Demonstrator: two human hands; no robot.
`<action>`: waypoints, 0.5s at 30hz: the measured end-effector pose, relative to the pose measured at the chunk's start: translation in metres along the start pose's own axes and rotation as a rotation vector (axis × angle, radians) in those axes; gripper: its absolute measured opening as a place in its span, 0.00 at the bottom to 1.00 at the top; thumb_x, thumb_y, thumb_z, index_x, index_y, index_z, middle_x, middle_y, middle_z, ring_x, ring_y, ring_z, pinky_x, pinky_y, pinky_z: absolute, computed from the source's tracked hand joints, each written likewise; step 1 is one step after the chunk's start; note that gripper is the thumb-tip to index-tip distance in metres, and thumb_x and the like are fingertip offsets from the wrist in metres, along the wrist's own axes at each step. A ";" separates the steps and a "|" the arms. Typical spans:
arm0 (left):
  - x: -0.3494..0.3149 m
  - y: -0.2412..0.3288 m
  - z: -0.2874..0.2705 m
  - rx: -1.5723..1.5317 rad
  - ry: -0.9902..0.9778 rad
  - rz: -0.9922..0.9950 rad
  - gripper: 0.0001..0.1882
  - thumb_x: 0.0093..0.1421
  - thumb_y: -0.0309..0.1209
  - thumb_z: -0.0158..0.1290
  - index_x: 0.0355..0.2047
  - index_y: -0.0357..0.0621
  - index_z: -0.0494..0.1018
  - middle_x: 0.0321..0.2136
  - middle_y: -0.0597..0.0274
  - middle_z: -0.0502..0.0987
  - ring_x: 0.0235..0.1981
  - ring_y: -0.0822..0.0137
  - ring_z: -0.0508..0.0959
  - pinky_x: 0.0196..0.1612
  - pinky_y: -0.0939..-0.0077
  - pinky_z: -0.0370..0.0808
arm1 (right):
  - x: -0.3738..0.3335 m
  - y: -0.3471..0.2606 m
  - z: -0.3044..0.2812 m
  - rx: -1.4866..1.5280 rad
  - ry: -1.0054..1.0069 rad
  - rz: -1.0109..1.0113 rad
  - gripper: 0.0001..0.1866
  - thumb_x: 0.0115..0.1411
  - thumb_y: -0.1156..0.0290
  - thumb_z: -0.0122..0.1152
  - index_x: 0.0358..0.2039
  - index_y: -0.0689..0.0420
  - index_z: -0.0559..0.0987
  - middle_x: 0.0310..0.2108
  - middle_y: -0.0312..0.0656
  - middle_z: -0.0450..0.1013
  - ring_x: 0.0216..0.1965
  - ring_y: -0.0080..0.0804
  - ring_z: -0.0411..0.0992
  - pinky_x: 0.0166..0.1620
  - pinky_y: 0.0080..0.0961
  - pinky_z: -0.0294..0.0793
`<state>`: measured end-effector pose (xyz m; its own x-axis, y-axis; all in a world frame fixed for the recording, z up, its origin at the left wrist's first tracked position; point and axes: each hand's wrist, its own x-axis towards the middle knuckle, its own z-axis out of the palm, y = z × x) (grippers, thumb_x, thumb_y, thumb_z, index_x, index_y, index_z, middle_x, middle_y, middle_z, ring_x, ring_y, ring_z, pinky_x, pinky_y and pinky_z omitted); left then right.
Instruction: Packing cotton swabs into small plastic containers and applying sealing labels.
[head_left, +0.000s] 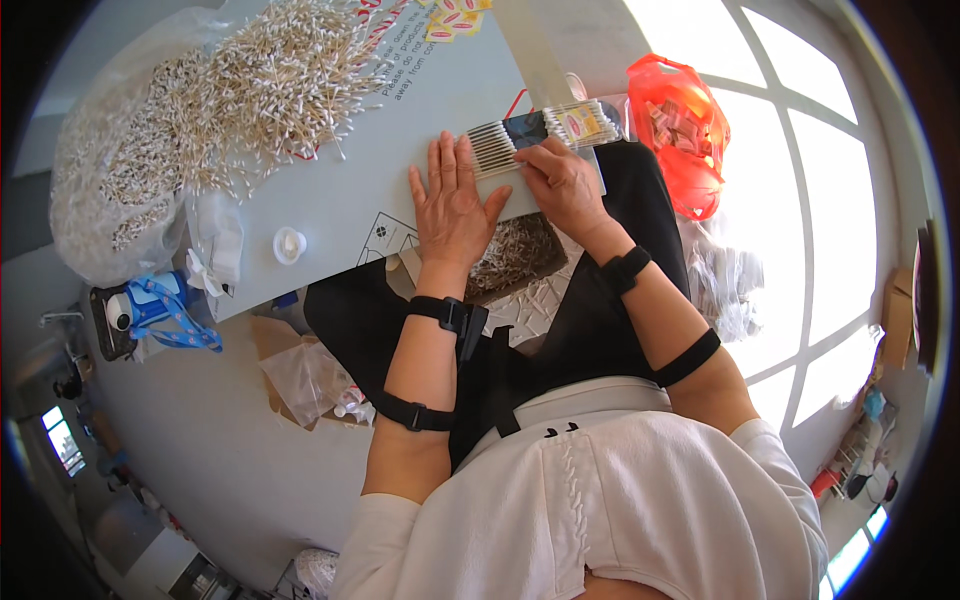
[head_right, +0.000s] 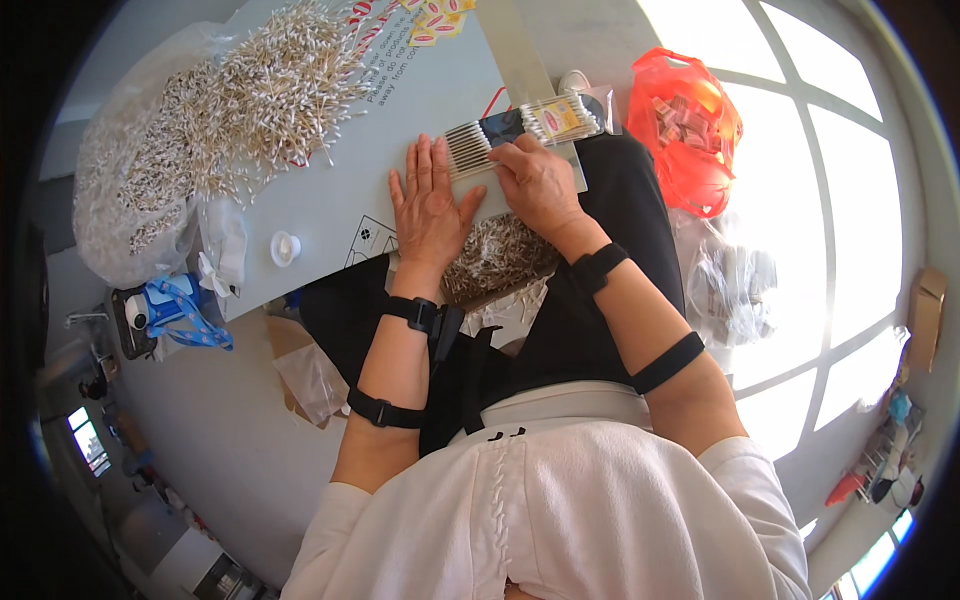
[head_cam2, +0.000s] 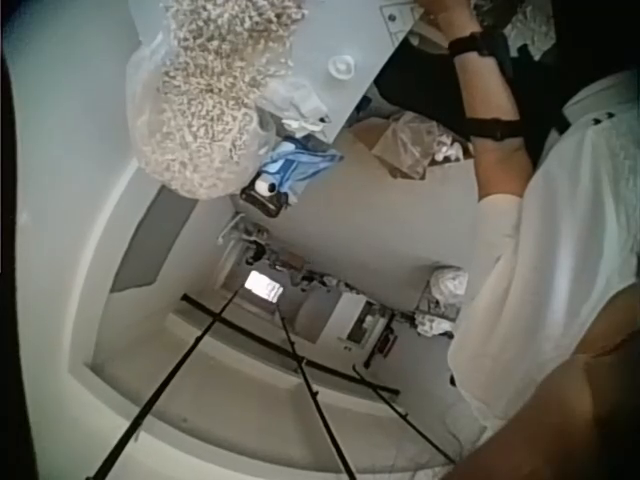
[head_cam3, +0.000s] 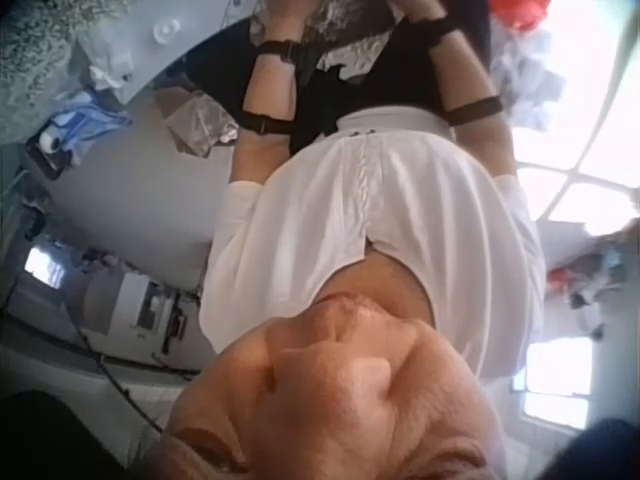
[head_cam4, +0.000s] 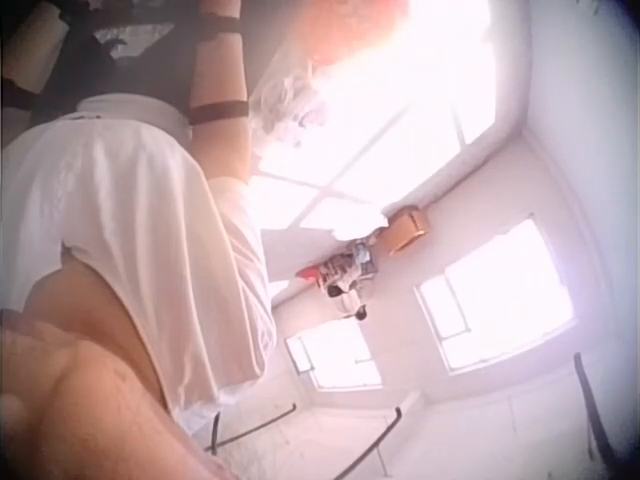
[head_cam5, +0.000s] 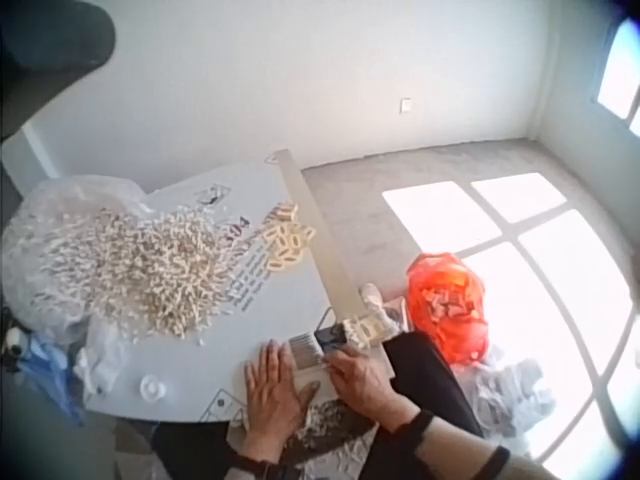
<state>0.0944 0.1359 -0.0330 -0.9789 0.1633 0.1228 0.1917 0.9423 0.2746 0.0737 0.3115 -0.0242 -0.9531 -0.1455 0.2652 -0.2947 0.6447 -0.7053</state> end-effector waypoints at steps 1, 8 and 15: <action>0.000 0.000 0.000 0.000 0.000 0.000 0.44 0.63 0.54 0.50 0.71 0.45 0.48 0.71 0.51 0.50 0.72 0.53 0.48 0.70 0.43 0.42 | 0.000 0.000 0.000 0.000 -0.001 0.000 0.06 0.57 0.71 0.59 0.35 0.51 0.81 0.30 0.42 0.73 0.32 0.48 0.75 0.34 0.41 0.75; 0.000 0.001 0.000 0.011 0.006 -0.003 0.44 0.63 0.54 0.50 0.70 0.45 0.48 0.70 0.51 0.51 0.72 0.53 0.49 0.70 0.44 0.42 | -0.001 -0.001 -0.001 -0.011 -0.025 0.001 0.07 0.57 0.70 0.59 0.36 0.51 0.80 0.30 0.42 0.73 0.32 0.48 0.76 0.35 0.41 0.75; 0.001 0.001 0.000 0.011 0.006 -0.012 0.44 0.62 0.54 0.51 0.70 0.46 0.48 0.70 0.52 0.51 0.72 0.54 0.49 0.70 0.44 0.42 | 0.004 -0.003 0.001 -0.040 -0.027 0.047 0.08 0.56 0.70 0.60 0.38 0.52 0.80 0.31 0.44 0.74 0.32 0.49 0.75 0.35 0.42 0.75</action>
<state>0.0940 0.1373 -0.0329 -0.9807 0.1501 0.1250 0.1788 0.9475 0.2652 0.0708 0.3082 -0.0214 -0.9674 -0.1342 0.2146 -0.2474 0.6804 -0.6898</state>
